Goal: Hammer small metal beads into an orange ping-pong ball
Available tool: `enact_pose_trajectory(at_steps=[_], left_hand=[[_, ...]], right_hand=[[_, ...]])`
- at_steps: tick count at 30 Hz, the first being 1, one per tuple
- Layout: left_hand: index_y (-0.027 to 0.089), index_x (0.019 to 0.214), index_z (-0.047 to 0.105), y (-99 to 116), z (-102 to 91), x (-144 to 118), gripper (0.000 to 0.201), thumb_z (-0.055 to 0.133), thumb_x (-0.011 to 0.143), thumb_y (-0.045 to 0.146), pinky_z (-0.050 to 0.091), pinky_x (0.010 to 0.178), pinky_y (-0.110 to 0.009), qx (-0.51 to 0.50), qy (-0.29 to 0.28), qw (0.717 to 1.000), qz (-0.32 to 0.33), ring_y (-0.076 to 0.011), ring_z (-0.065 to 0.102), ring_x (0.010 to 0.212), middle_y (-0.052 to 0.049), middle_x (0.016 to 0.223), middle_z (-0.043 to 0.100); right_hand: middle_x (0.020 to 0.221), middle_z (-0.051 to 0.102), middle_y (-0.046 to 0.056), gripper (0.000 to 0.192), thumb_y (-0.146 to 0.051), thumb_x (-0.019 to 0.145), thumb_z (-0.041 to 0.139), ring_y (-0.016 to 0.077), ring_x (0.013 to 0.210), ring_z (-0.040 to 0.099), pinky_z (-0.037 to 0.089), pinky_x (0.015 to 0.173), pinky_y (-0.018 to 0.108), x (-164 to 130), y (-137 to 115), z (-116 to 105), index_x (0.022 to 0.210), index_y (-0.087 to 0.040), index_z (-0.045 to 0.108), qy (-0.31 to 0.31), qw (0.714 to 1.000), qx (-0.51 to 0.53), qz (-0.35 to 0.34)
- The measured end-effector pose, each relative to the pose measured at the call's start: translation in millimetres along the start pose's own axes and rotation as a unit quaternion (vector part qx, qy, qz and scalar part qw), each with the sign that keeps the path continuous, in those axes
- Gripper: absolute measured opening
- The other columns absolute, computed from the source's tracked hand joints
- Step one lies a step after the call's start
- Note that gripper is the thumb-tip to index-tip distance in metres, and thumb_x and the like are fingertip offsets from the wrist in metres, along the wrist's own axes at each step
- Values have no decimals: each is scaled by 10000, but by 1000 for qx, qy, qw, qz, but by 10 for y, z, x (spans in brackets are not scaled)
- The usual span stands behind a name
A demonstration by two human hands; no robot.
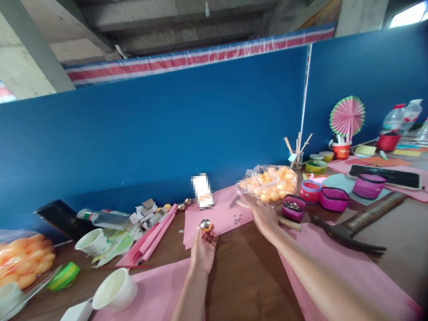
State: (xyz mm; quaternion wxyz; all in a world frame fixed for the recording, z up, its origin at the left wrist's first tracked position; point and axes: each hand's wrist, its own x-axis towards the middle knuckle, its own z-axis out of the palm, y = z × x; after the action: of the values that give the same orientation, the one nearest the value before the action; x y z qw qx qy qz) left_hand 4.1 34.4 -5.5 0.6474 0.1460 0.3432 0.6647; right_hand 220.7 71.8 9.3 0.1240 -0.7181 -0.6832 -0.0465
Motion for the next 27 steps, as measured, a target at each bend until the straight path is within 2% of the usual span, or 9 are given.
enact_pose_trajectory(at_steps=[3, 5, 9, 11, 13, 16, 20, 23, 27], left_hand=[[105, 824, 604, 5, 4, 1, 189, 472, 808, 239, 506, 597, -214, 2, -4, 1000, -4, -80, 554, 583, -93, 799, 635], [109, 823, 605, 3, 1, 8, 173, 490, 796, 236, 508, 605, -222, 4, -8, 1000, -4, -86, 560, 591, -87, 793, 638], [119, 848, 610, -14, -9, 14, 149, 537, 763, 217, 510, 632, -240, 14, -18, 1000, 5, -94, 572, 612, -68, 767, 637], [139, 911, 607, -23, -2, -2, 188, 573, 736, 197, 509, 649, -243, 25, -25, 999, 17, -90, 576, 618, -50, 778, 636], [169, 980, 595, -30, 15, -29, 273, 608, 707, 181, 507, 664, -242, 45, -38, 998, 25, -89, 583, 636, -36, 805, 635], [195, 1056, 569, -41, 38, -64, 373, 631, 689, 178, 501, 690, -243, 69, -56, 996, 28, -97, 594, 682, -42, 866, 634], [180, 1042, 582, -56, 36, -57, 343, 617, 702, 204, 504, 705, -277, 55, -40, 997, 27, -115, 601, 687, -56, 874, 637], [174, 1032, 584, -52, 31, -49, 329, 612, 705, 201, 499, 725, -292, 51, -37, 998, 29, -122, 606, 689, -58, 857, 642], [199, 1095, 546, -38, 49, -83, 398, 618, 706, 242, 490, 724, -285, 73, -56, 995, 35, -136, 609, 745, -62, 880, 640]], right_hand=[[1066, 537, 88, 435, -183, 856, 315, 222, 931, 487, 332, 755, 312, 14, 9, -9, 1259, -334, 379, -10, 1000, 8, 4], [1062, 542, 75, 429, -199, 859, 320, 225, 946, 473, 327, 784, 329, 11, 5, -16, 1258, -345, 378, 10, 1000, 21, -2], [1095, 545, 34, 448, -141, 839, 318, 208, 1020, 429, 323, 842, 306, -4, -43, 8, 1231, -331, 425, 61, 989, 89, -105], [1181, 513, 13, 447, -110, 818, 326, 198, 1024, 427, 332, 846, 288, -5, -77, 40, 1192, -301, 478, 55, 979, 114, -160], [1257, 463, -5, 394, -113, 806, 341, 206, 1000, 445, 350, 829, 299, 1, -106, 76, 1089, -273, 565, 39, 976, 111, -184], [1288, 439, -14, 294, -152, 805, 377, 221, 991, 468, 367, 809, 314, 16, -129, 115, 887, -242, 644, 19, 979, 90, -184], [1255, 479, -1, 238, -200, 805, 409, 224, 968, 500, 398, 758, 302, 21, -132, 138, 800, -227, 646, 17, 982, 89, -163], [1198, 528, 31, 239, -212, 803, 407, 217, 932, 529, 406, 754, 298, 19, -112, 163, 850, -219, 641, 37, 981, 109, -157], [1006, 626, 59, 370, -172, 792, 386, 181, 867, 566, 402, 793, 284, 18, -75, 196, 1135, -206, 523, 91, 964, 196, -156]])
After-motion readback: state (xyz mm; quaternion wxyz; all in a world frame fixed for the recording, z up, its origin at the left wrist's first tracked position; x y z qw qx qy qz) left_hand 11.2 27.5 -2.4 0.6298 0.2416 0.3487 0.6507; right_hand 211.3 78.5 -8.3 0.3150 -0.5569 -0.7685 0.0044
